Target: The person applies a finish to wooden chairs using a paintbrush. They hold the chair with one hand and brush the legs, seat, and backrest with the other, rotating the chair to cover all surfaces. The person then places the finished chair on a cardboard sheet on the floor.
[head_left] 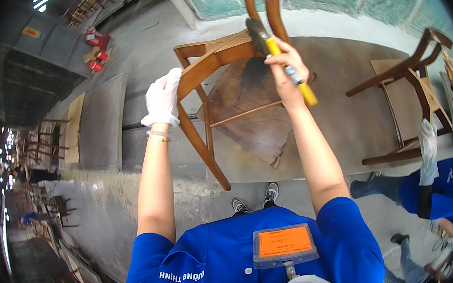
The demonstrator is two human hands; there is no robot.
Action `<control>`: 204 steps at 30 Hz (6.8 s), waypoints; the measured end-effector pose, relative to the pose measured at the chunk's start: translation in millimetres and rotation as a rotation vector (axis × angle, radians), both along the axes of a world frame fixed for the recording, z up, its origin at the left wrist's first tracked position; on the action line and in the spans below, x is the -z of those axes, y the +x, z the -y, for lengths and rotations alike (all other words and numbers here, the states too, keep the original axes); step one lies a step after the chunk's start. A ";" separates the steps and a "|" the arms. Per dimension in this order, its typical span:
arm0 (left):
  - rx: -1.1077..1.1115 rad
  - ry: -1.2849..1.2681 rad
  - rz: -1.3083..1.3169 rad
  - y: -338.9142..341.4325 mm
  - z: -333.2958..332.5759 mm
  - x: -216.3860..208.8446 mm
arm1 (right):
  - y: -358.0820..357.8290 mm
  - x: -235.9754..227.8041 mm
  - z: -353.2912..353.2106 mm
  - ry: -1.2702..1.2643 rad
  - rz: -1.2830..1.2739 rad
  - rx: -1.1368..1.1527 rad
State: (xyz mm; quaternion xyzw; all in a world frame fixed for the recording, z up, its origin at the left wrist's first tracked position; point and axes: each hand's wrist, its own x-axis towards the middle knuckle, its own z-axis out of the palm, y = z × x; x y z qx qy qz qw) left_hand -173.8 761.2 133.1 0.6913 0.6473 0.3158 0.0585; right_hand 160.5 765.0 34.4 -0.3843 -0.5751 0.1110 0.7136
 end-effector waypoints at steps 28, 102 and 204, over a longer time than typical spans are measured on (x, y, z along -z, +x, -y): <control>0.494 -0.536 0.161 -27.4 -31.9 -54.3 | -170.3 125.4 178.3 -0.014 0.778 -0.565; 0.605 -0.775 -0.009 75.9 21.0 -69.8 | 41.7 239.4 79.9 -0.656 -0.032 0.359; 0.181 -0.088 0.137 60.6 -139.4 3.1 | 105.2 151.3 268.8 -0.392 -0.144 0.807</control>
